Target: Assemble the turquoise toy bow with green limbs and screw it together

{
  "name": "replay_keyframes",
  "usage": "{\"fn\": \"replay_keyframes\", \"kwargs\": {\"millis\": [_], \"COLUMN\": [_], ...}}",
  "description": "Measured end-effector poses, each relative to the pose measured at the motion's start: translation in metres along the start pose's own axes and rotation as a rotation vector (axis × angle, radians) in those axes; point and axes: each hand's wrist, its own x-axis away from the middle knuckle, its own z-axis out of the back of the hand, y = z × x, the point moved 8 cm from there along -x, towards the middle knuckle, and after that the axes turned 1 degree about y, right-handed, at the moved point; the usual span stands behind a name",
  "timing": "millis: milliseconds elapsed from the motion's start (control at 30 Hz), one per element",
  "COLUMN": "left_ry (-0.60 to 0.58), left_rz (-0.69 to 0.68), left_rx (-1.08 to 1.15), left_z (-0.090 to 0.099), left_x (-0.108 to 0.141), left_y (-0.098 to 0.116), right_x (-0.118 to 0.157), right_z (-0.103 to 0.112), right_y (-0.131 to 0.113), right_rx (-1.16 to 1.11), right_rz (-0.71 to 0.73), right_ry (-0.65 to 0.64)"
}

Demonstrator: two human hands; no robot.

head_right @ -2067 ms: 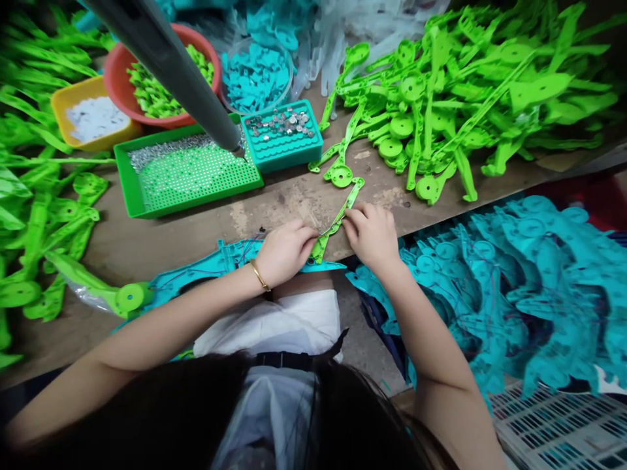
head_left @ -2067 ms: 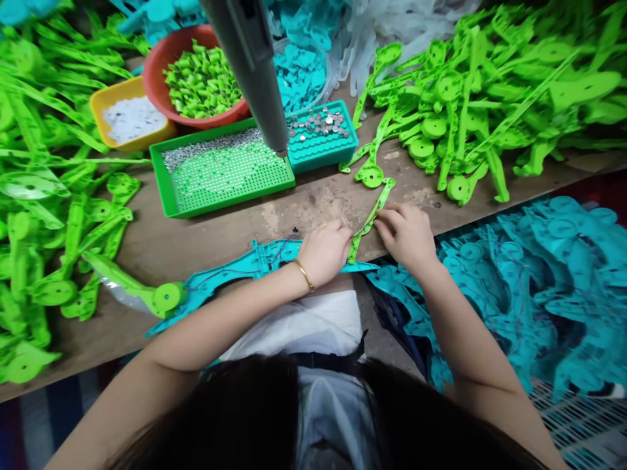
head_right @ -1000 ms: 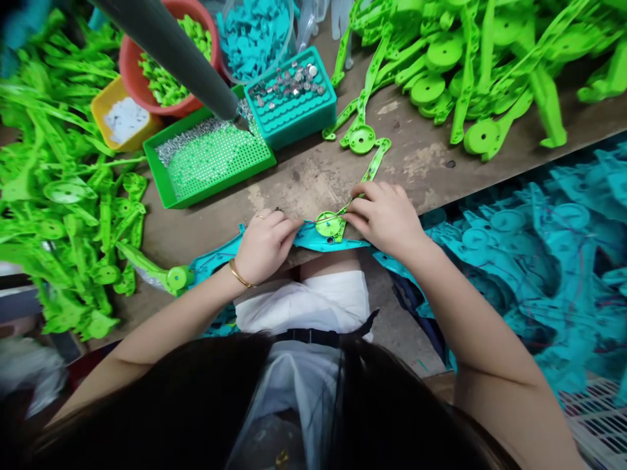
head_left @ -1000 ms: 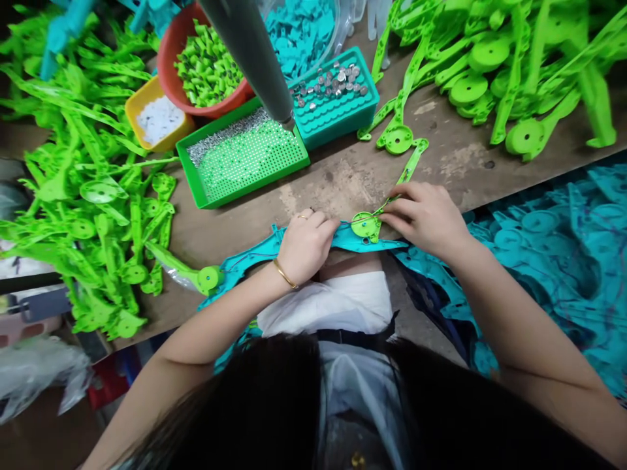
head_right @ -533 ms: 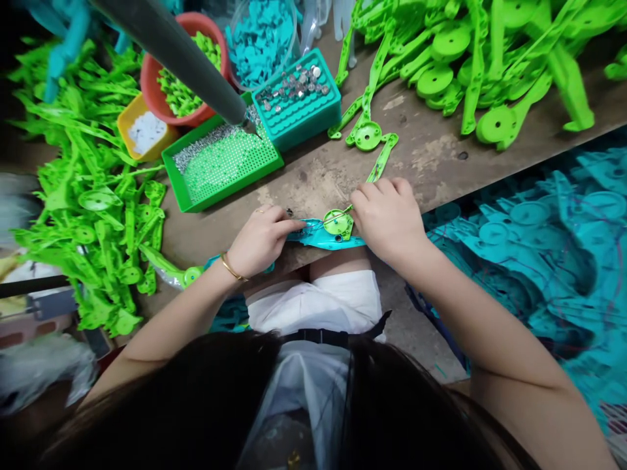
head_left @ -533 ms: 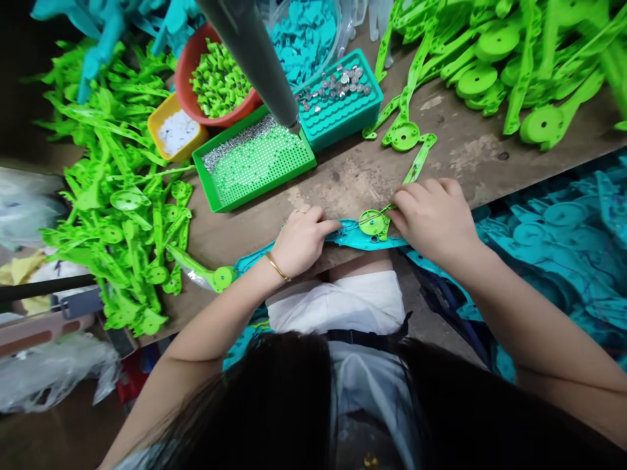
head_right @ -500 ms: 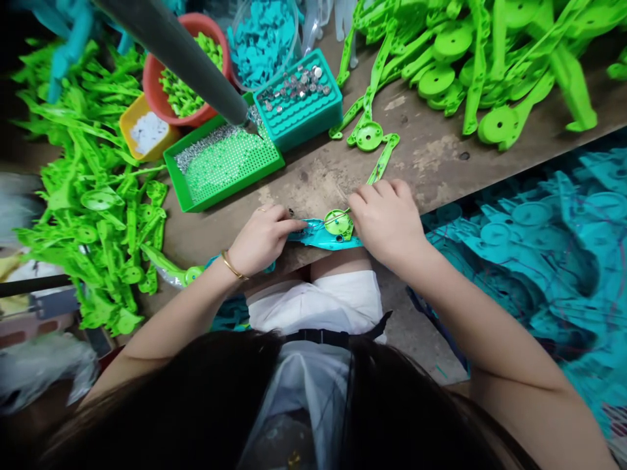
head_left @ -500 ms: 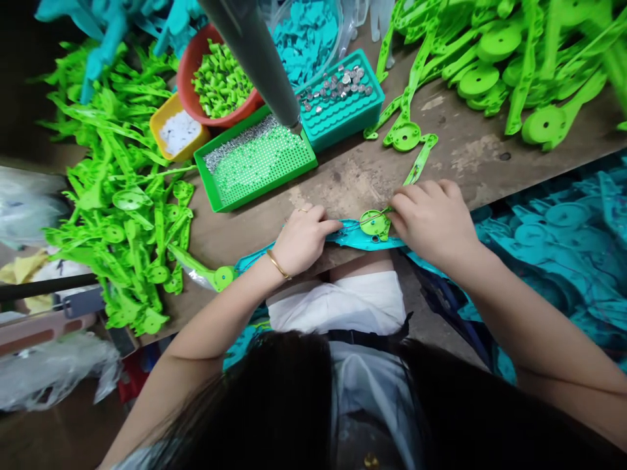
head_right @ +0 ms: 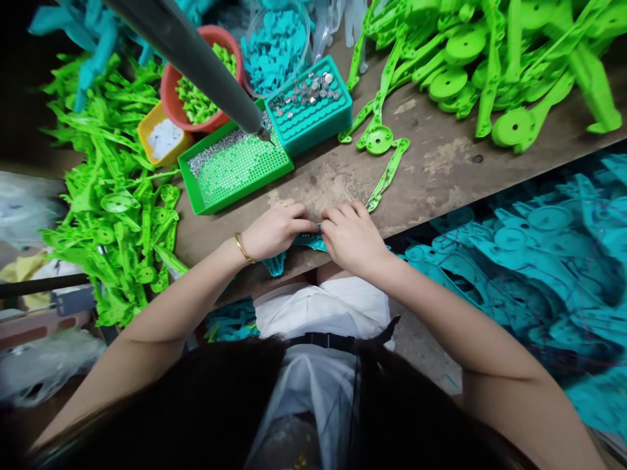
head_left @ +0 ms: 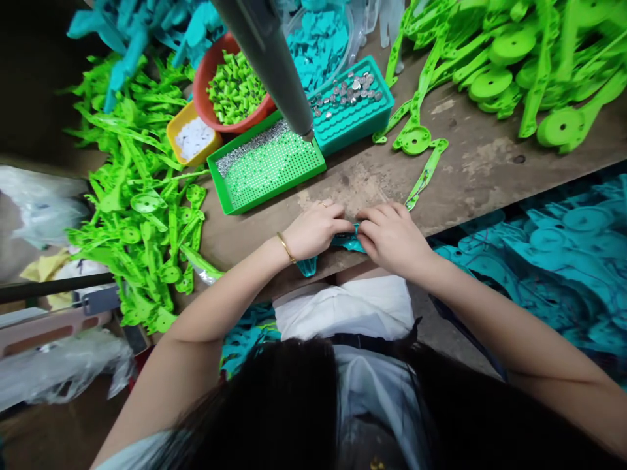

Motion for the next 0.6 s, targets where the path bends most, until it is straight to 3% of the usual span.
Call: {"fn": "replay_keyframes", "kwargs": {"millis": [267,467,600], "left_ry": [-0.009,0.008,0.029], "left_rz": [-0.091,-0.139,-0.185], "left_rx": [0.039,0.007,-0.107], "left_z": [-0.013,-0.013,-0.003], "left_x": [-0.007,-0.006,0.004], "left_y": [-0.009,-0.008,0.003], "right_x": [-0.003,0.004,0.001], "right_z": [0.000,0.004,0.025], "right_y": [-0.001,-0.009,0.015], "right_rx": [0.059,0.122,0.049], "right_rz": [-0.033,-0.010,-0.022], "right_ry": [-0.019,0.007,0.104]}}
